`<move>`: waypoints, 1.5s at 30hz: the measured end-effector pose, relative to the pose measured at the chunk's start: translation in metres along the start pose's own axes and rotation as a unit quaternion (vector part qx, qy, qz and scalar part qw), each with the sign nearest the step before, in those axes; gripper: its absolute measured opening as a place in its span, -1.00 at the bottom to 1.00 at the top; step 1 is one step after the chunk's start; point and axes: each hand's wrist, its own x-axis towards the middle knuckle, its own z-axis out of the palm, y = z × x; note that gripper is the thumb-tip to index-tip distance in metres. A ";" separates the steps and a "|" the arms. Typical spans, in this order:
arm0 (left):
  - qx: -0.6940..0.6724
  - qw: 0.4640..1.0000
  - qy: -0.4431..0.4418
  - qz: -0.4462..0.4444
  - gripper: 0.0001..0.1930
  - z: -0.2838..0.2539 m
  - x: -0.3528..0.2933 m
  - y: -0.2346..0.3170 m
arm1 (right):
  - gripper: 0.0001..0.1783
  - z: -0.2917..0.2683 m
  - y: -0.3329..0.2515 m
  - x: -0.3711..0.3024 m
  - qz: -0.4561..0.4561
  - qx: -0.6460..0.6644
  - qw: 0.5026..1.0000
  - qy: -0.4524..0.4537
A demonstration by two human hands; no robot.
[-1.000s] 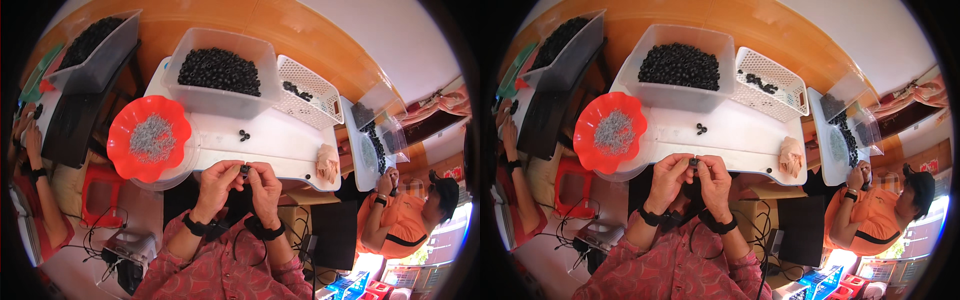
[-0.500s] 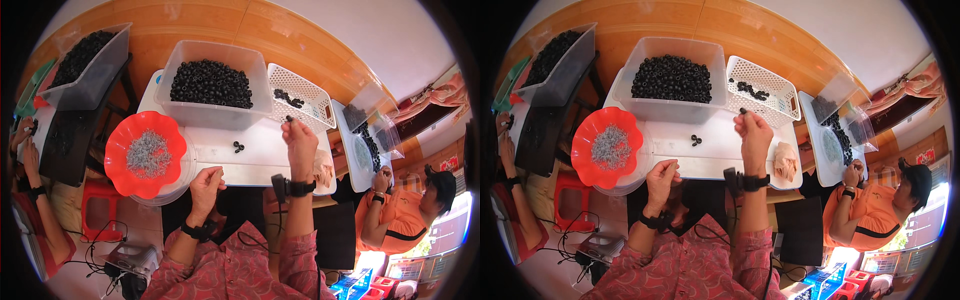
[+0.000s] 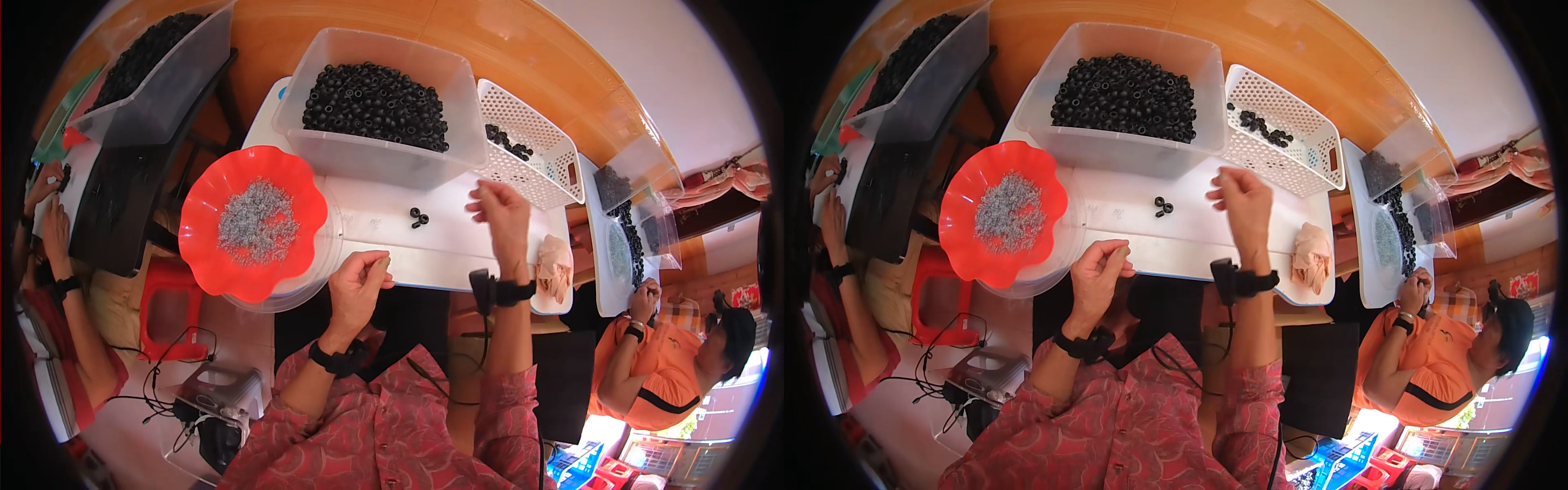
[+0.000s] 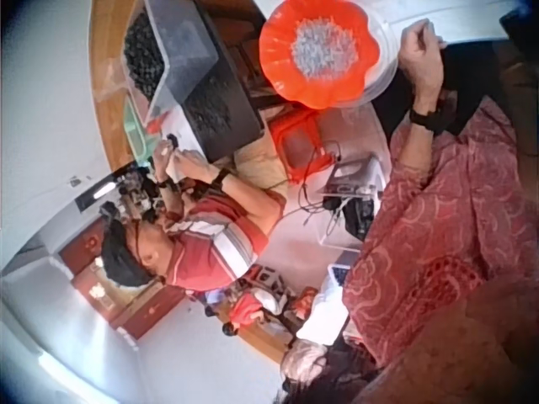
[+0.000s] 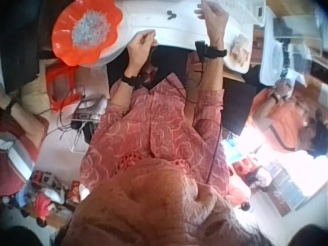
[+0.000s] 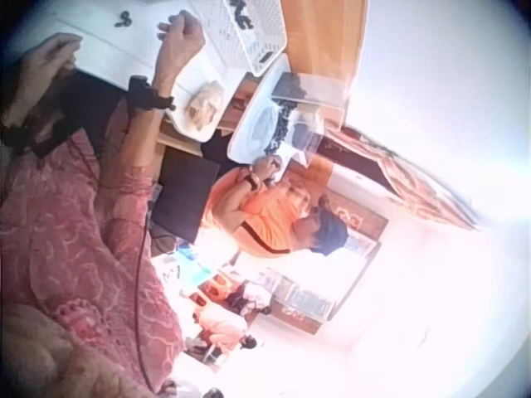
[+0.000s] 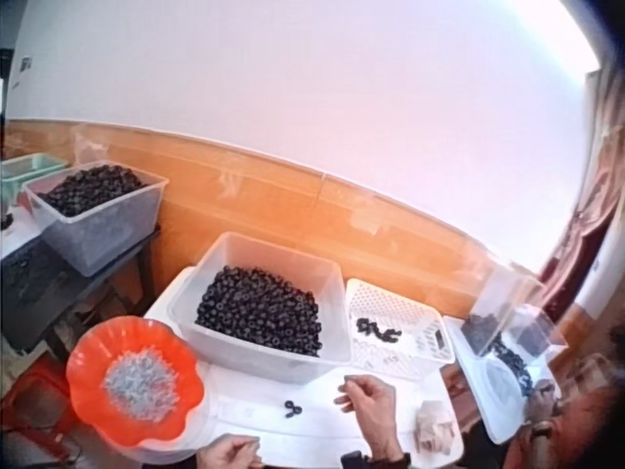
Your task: The recorder is assembling small black plastic rings with silver metallic inserts at a workstation.
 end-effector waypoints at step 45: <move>0.008 1.000 -0.005 0.024 -0.85 -0.003 -0.004 0.000 | -0.91 0.085 0.041 -0.063 -0.253 -0.305 0.917 -0.036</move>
